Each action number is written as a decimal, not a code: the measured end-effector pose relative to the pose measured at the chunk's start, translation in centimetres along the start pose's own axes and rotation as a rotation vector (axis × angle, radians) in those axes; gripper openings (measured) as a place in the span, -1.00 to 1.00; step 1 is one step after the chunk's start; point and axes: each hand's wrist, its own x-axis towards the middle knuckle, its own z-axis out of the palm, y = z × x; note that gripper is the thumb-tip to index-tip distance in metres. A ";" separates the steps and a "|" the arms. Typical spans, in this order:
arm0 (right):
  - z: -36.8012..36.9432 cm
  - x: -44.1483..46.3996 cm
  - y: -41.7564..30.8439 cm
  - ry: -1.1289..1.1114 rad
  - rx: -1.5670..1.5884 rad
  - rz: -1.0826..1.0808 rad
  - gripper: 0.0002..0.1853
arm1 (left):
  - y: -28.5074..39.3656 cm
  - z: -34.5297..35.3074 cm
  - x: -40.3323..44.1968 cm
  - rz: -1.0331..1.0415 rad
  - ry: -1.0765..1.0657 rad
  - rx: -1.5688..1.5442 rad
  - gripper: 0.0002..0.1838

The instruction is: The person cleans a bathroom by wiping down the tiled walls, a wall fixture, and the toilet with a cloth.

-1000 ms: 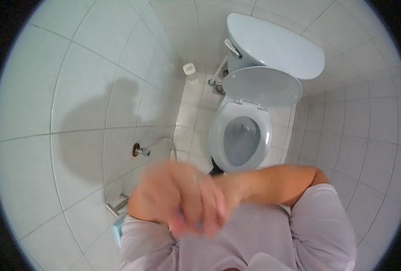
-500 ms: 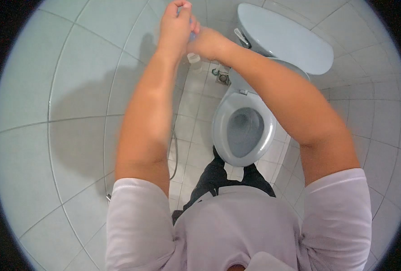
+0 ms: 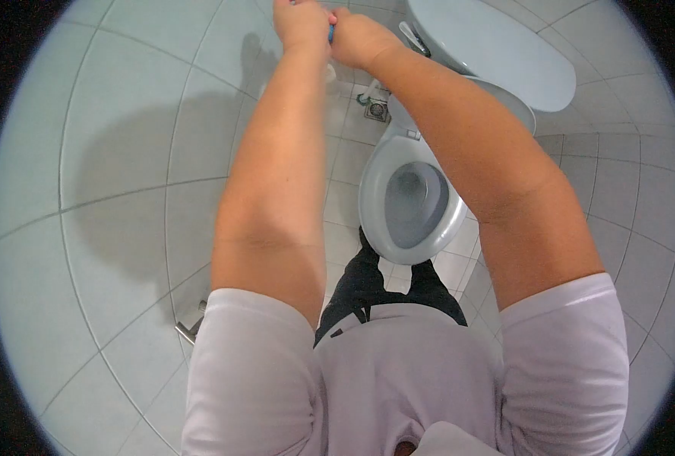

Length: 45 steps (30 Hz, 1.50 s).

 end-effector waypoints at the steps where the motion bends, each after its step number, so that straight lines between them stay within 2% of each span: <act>1: 0.0 -0.1 0.1 0.004 0.002 -0.033 -0.60 | 0.1 0.1 -0.2 -0.003 -0.002 -0.001 -0.79; 3: 0.0 -0.2 0.3 0.007 0.003 -0.064 -0.62 | 0.2 0.1 -0.6 -0.079 0.062 0.050 -0.77; 6: -0.3 -0.3 0.0 0.013 0.008 -0.068 -0.51 | 0.6 -0.4 -0.6 -0.118 0.003 0.035 -0.75; 8: -2.9 -1.2 -1.6 -0.236 0.116 0.069 -0.55 | 1.2 -1.0 -1.3 -0.073 -0.011 -0.011 -0.77; 9: -4.4 -1.8 -2.3 -0.235 0.116 0.070 -0.55 | 1.7 -1.4 -1.9 -0.023 -0.028 -0.054 -0.77; 11: -6.4 -3.5 -2.4 -0.390 0.098 0.013 -0.55 | 3.0 -3.7 -4.0 -0.031 -0.250 -0.112 -0.62; 12: -6.8 -4.4 -2.2 -0.440 0.091 -0.004 -0.54 | 3.1 -4.7 -4.8 -0.036 -0.257 -0.117 -0.62; 14: -5.2 -6.4 -1.0 -0.298 0.408 -0.016 -0.24 | 2.7 -7.1 -6.6 -0.157 -0.494 0.013 -0.56; 15: -3.7 -6.9 -0.2 -0.295 0.404 -0.012 -0.24 | 3.1 -7.9 -7.4 -0.157 -0.498 0.009 -0.56; 17: 0.2 -8.1 2.2 -0.193 0.976 -0.105 -0.24 | 3.6 -9.0 -8.7 -0.120 -0.441 0.270 -0.53; 19: 3.2 -11.3 2.4 -0.085 1.259 0.109 -0.22 | 2.6 -11.0 -9.8 -0.187 -0.313 -0.028 -0.58; 21: 7.8 -13.9 4.1 -0.162 1.221 0.305 -0.26 | -1.1 -14.1 -9.5 -0.130 -0.205 0.739 -0.62; 23: 10.2 -16.7 4.3 -0.182 1.355 0.524 -0.33 | -3.3 -14.8 -11.1 -0.059 -0.271 1.014 -0.51; 24: 10.6 -17.4 4.4 -0.175 1.359 0.526 -0.33 | -4.6 -14.6 -12.2 -0.013 -0.342 0.989 -0.47; 26: 11.6 -19.0 4.7 -0.261 1.870 0.808 -0.45 | -8.3 -13.9 -15.9 0.009 -0.544 0.890 -0.41; 27: 12.0 -19.9 5.1 -0.262 1.870 0.810 -0.45 | -10.4 -13.3 -18.1 -0.006 -0.671 0.809 -0.39; 28: 12.3 -20.8 5.9 -0.156 1.877 0.814 -0.50 | -12.3 -12.5 -20.8 0.007 -0.741 0.734 -0.37; 29: 12.7 -21.6 7.4 -0.045 1.884 0.815 -0.54 | -10.9 -10.3 -23.0 -0.088 -0.821 0.643 -0.33; 30: 14.1 -22.9 10.2 -0.090 1.822 0.839 -0.58 | -14.2 -10.6 -24.8 0.046 -0.914 0.476 -0.36; 31: 15.0 -24.3 13.5 -0.136 1.762 0.867 -0.63 | -15.3 -9.7 -27.0 -0.100 -0.876 0.346 -0.37; 32: 14.8 -25.9 15.0 -0.083 1.743 0.889 -0.63 | -16.1 -9.3 -29.2 -0.251 -0.835 0.214 -0.37; 33: 14.6 -28.0 16.2 -0.033 1.719 0.914 -0.63 | -17.2 -9.2 -30.9 -0.262 -0.841 0.211 -0.37; 35: 14.6 -32.3 20.6 0.079 1.648 1.068 -0.63 | -20.0 -9.3 -33.6 -0.059 -0.944 0.779 -0.28; 36: 14.4 -34.6 22.2 0.199 1.580 1.168 -0.61 | -22.0 -10.4 -35.1 -0.068 -0.941 0.782 -0.28; 37: 14.2 -36.9 23.9 0.321 1.507 1.259 -0.60 | -24.4 -11.7 -36.6 -0.163 -1.164 1.066 -0.23; 38: 14.4 -39.5 26.6 0.329 1.441 1.265 -0.58 | -26.4 -12.4 -37.5 -0.262 -1.383 1.356 -0.18; 42: 14.1 -49.3 33.3 0.325 1.246 1.268 -0.55 | -28.8 -15.7 -39.7 -0.326 -1.575 1.530 -0.11; 43: 14.1 -51.1 34.3 0.295 1.107 1.323 -0.55 | -29.0 -15.8 -39.9 -0.352 -1.641 1.606 -0.07; 44: 14.3 -52.5 35.4 0.266 0.970 1.370 -0.55 | -29.4 -15.7 -40.0 -0.352 -1.645 1.607 -0.07; 45: 14.2 -53.1 36.4 0.264 0.974 1.374 -0.55 | -29.6 -14.8 -39.7 -0.402 -1.623 1.649 -0.05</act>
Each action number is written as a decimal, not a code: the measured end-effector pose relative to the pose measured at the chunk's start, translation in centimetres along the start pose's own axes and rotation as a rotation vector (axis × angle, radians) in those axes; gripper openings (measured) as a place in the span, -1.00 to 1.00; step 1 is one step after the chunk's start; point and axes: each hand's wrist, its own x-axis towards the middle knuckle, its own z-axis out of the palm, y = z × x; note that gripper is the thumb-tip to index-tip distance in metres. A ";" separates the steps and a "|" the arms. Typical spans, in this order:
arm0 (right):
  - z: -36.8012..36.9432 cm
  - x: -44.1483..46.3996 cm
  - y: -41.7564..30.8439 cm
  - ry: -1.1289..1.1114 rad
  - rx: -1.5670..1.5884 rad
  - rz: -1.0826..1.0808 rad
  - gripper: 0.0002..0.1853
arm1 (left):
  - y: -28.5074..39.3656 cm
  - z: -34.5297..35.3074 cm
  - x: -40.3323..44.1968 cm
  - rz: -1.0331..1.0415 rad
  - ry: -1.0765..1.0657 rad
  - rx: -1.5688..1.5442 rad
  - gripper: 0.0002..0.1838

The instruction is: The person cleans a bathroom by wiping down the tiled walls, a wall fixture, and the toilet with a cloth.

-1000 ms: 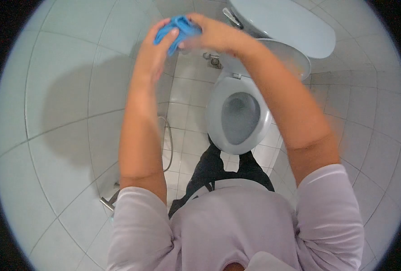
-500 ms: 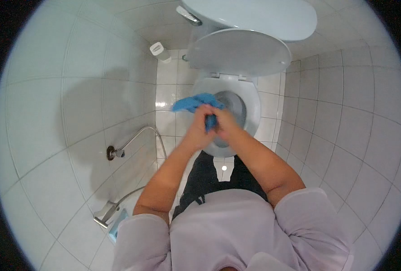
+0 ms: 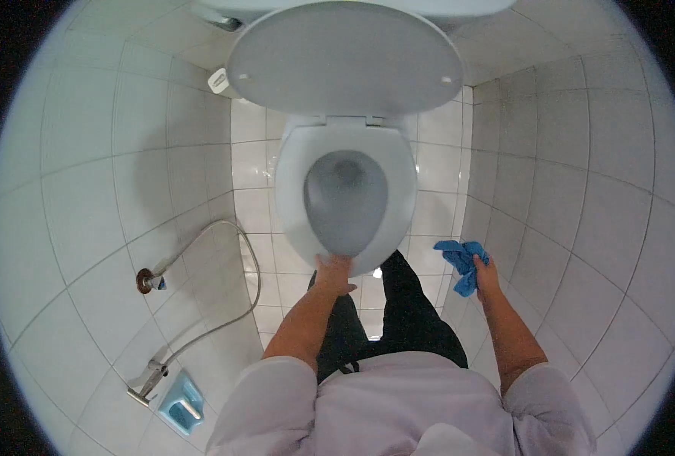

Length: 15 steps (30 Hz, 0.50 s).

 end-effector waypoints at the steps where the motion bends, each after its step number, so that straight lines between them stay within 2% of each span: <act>1: -0.8 -0.2 0.1 0.032 -0.043 0.030 -0.54 | 0.5 -0.7 -0.4 -0.049 -0.027 -0.003 -0.03; 5: -2.6 0.4 0.7 0.036 -0.206 0.048 -0.52 | 3.1 -5.4 -4.2 -0.115 -0.126 0.060 -0.04; 6: -2.7 1.1 1.3 0.029 -0.198 0.047 -0.52 | 3.6 -6.5 -5.9 -0.030 -0.104 0.127 -0.04; 7: -2.5 1.7 2.2 -0.021 -0.060 0.038 -0.52 | 4.0 -7.6 -7.8 0.055 -0.084 0.193 -0.04; 8: -2.3 2.2 2.7 -0.069 0.081 0.029 -0.51 | 3.8 -8.8 -9.8 0.106 -0.012 0.174 -0.02; 9: -1.9 2.0 2.1 -0.072 0.093 0.032 -0.51 | 3.3 -10.6 -11.8 0.159 0.057 0.157 0.00; 11: 0.3 0.7 -1.6 -0.184 0.375 -0.051 -0.50 | 3.7 -17.6 -15.7 0.171 0.109 0.043 -0.10; 13: 2.1 0.5 -4.5 -0.183 0.511 0.058 -0.52 | 1.9 -22.3 -18.0 0.367 0.295 -0.146 -0.33; 15: 3.6 0.9 -6.9 -0.275 0.711 0.017 -0.52 | 1.9 -27.9 -18.8 0.502 0.443 -0.230 -0.50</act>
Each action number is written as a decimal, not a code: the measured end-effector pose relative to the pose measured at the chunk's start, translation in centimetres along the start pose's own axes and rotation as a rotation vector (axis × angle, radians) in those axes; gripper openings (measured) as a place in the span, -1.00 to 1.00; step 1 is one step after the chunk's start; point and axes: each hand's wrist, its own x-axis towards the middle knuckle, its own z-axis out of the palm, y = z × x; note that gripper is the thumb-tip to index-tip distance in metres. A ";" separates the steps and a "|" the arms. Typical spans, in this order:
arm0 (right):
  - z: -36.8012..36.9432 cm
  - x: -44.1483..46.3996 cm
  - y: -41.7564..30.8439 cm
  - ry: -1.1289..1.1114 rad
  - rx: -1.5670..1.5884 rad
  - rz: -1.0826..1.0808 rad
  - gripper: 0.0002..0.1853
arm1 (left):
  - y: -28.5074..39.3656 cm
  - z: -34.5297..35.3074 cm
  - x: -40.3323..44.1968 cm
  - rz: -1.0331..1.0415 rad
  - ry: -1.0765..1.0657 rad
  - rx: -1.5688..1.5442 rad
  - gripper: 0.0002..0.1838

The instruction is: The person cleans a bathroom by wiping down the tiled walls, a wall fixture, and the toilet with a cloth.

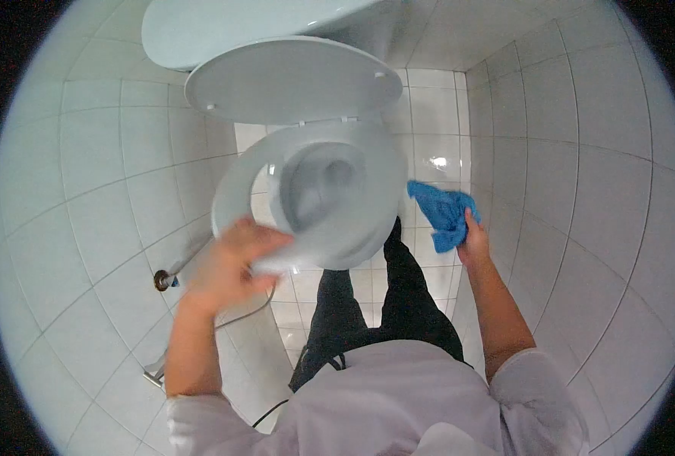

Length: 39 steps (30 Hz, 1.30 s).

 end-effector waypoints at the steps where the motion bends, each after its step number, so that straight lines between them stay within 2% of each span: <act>1: 1.8 0.1 -0.7 -0.001 0.005 0.002 -0.52 | 0.6 -1.6 1.2 -0.005 0.137 0.023 -0.56; 3: 6.0 -0.6 -2.1 -0.126 0.055 -0.235 -0.52 | -0.1 -3.7 3.7 0.037 0.372 0.134 -0.62; 5: 10.2 -2.0 -3.4 -0.177 -0.272 -0.432 -0.58 | -1.0 -5.2 6.1 0.120 0.551 0.262 -0.66; 7: 14.8 -1.4 -2.2 -0.370 -0.473 -1.244 -0.67 | -0.5 -5.7 8.4 0.154 0.632 0.299 -0.68; 9: 21.7 -4.7 -5.5 -0.467 -0.889 -1.661 -0.67 | -0.8 -6.3 9.2 0.176 0.720 0.265 -0.68; 11: 26.1 -4.3 -5.4 -0.300 -1.106 -1.932 -0.66 | -2.1 -7.2 9.6 0.134 0.692 0.302 -0.72; 12: 26.7 -3.2 -5.3 -0.321 -1.108 -1.924 -0.66 | -2.7 -7.5 9.5 0.104 0.659 0.331 -0.75; 14: 26.7 -1.0 -5.8 -0.196 -1.170 -1.935 -0.66 | -2.4 -8.0 10.8 0.110 0.691 0.287 -0.75; 15: 25.8 -0.4 -5.6 -0.159 -1.114 -1.833 -0.65 | -2.1 -8.3 11.4 0.130 0.721 0.248 -0.74; 17: 21.4 1.8 -4.3 -0.078 -1.015 -1.699 -0.63 | -2.1 -8.3 11.2 0.152 0.718 0.239 -0.74; 19: 15.1 4.4 -2.1 0.025 -1.018 -1.596 -0.69 | -2.1 -8.1 11.0 0.169 0.713 0.230 -0.73; 20: 12.3 4.9 -0.7 0.082 -1.066 -1.527 -0.75 | -2.0 -7.9 10.8 0.240 0.793 0.293 -0.72; 22: 8.9 5.2 1.6 0.067 -1.091 -1.133 -0.77 | -2.4 -7.8 10.9 0.295 0.888 0.358 -0.70; 24: 7.9 7.9 4.5 0.065 -1.222 -1.119 -0.77 | -3.0 -7.7 11.4 0.322 0.920 0.282 -0.62; 26: 8.1 11.7 7.2 0.061 -1.346 -1.111 -0.76 | -3.7 -7.6 12.0 0.362 1.003 0.344 -0.64; 28: 10.5 15.4 9.6 -0.212 -1.402 -1.282 -0.74 | -3.9 -7.7 12.1 0.410 1.072 0.414 -0.66; 29: 11.6 16.4 10.1 -0.226 -1.402 -1.291 -0.74 | -3.9 -7.5 11.9 0.463 1.115 0.386 -0.66; 31: 14.8 16.5 10.7 -0.141 -1.723 -1.281 -0.60 | -4.2 -7.3 12.3 0.507 1.154 0.360 -0.66; 32: 16.6 17.1 11.2 -0.215 -1.771 -1.328 -0.56 | -4.3 -7.2 12.7 0.481 1.197 0.448 -0.64; 35: 20.5 20.0 15.0 -0.259 -1.812 -1.341 -0.59 | -4.4 -7.3 11.7 0.451 1.259 0.548 -0.62; 39: 25.5 19.5 18.5 -0.466 -1.878 -1.359 -0.63 | -4.3 -6.4 10.8 0.434 1.257 0.532 -0.62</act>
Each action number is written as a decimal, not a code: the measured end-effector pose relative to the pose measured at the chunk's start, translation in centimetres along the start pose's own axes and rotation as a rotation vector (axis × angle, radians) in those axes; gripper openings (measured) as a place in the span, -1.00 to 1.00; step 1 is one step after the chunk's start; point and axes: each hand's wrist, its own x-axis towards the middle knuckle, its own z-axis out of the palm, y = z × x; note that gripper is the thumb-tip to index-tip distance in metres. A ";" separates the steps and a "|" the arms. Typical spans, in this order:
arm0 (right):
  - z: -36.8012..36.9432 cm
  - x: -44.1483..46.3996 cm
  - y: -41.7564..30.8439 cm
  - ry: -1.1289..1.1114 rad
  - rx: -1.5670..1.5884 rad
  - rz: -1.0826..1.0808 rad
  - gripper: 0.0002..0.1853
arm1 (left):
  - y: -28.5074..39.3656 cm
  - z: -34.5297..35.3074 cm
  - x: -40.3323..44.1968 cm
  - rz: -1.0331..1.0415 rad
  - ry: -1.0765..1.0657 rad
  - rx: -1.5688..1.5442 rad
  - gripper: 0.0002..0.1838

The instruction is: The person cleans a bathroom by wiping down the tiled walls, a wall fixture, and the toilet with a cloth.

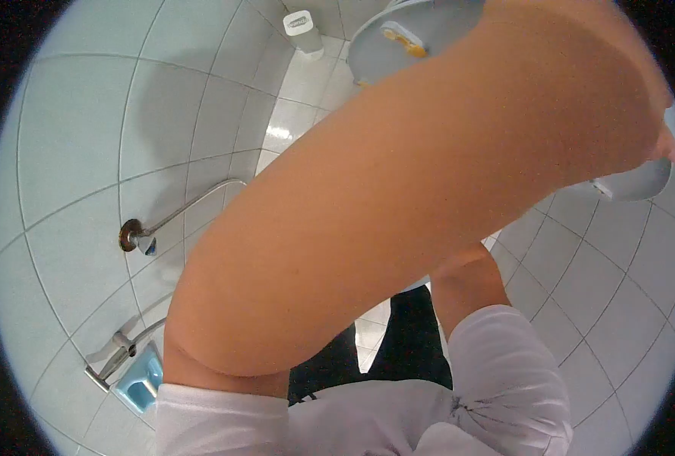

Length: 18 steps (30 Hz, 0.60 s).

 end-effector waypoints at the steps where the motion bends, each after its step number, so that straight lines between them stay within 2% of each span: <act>1: 0.4 0.9 -1.3 -0.024 0.020 -0.062 -0.64 | 0.2 -0.1 -0.1 -0.002 0.001 -0.002 -0.62; 6: 2.0 0.4 -10.2 -0.227 0.222 -0.475 -0.67 | 0.8 0.4 -0.7 -0.067 -0.047 -0.028 -0.62; 8: 2.5 -2.2 -13.4 -0.318 0.307 -0.618 -0.68 | 1.0 0.6 -0.6 -0.088 -0.062 -0.040 -0.61; 10: 2.5 -7.0 -16.0 -0.417 0.363 -0.668 -0.70 | 1.1 0.5 -0.6 -0.113 -0.080 -0.047 -0.61; 12: 1.2 -12.0 -16.1 -0.451 0.602 -0.571 -0.72 | 1.3 0.6 -0.5 -0.123 -0.088 -0.052 -0.61; 13: 1.6 -15.4 -16.3 -0.450 0.606 -0.567 -0.72 | 1.3 0.6 -0.5 -0.125 -0.094 -0.056 -0.61; 14: 3.2 -18.9 -16.4 -0.480 1.177 -0.219 -0.73 | 1.4 0.6 -0.3 -0.127 -0.094 -0.059 -0.61; 16: 2.2 -22.1 -15.2 -0.476 1.722 0.187 -0.73 | 1.5 0.6 -0.5 -0.131 -0.107 -0.064 -0.61; 18: -1.5 -22.6 -12.8 -0.460 0.788 -0.026 -0.67 | 1.6 0.7 -0.6 -0.144 -0.114 -0.067 -0.61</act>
